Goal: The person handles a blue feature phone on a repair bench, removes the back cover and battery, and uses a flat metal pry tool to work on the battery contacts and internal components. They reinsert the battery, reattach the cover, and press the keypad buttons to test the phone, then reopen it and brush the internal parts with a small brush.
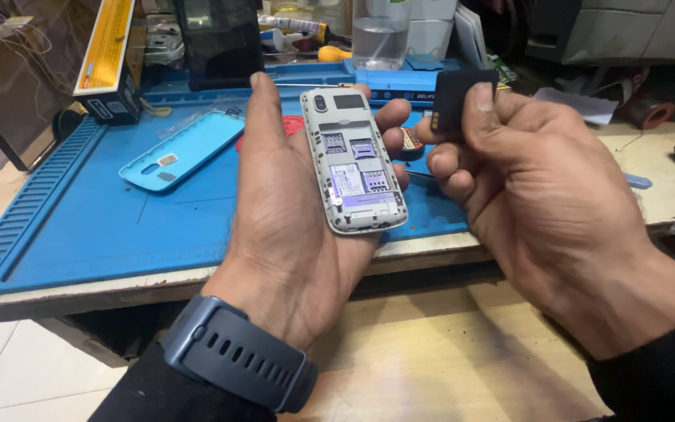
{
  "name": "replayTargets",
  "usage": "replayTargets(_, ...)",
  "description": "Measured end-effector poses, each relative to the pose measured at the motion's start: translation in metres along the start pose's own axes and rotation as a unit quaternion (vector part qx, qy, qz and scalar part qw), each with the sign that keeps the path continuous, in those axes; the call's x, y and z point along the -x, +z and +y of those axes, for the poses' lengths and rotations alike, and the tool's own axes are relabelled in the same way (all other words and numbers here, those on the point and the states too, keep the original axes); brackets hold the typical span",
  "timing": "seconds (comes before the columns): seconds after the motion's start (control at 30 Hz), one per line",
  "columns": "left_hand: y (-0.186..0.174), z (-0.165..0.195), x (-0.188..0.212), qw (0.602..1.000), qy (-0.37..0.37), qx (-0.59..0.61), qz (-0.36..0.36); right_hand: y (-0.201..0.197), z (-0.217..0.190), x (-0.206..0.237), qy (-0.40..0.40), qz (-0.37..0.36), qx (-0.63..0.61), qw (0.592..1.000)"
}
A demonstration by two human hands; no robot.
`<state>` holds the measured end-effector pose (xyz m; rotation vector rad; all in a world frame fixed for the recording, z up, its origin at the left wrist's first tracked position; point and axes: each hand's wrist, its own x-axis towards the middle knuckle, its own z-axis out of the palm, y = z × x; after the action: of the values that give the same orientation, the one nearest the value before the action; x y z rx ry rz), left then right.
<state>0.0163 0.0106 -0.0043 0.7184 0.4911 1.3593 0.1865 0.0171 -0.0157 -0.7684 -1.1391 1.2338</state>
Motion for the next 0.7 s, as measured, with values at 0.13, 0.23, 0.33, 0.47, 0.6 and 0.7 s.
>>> replayTargets(0.13, -0.0008, -0.0001, -0.0013, 1.000, 0.001, 0.000, -0.009, -0.0024, 0.0005, 0.0013, -0.009, -0.015, 0.002, 1.000)
replayTargets(0.23, -0.0013, -0.0005, -0.0010, 1.000, 0.003, 0.004, -0.013, -0.0024, 0.0012, 0.0023, -0.037, -0.060, -0.023, 0.997)
replayTargets(0.33, -0.0021, -0.0006, -0.0013, 1.000, 0.001, 0.006, -0.013, -0.0011, 0.0010, 0.0006, -0.028, -0.044, -0.015, 0.999)
replayTargets(0.47, -0.0026, -0.0013, -0.0020, 1.000, 0.006, 0.008, -0.020, -0.0003, 0.0008, -0.0002, -0.011, -0.004, 0.002, 1.000)
replayTargets(0.6, -0.0034, -0.0017, -0.0025, 1.000, 0.004, 0.007, -0.021, -0.0016, 0.0023, 0.0006, -0.021, -0.013, -0.010, 1.000)
replayTargets(0.7, -0.0040, -0.0016, -0.0033, 1.000, 0.005, 0.008, -0.025, -0.0022, 0.0020, 0.0009, -0.024, -0.018, -0.002, 1.000)
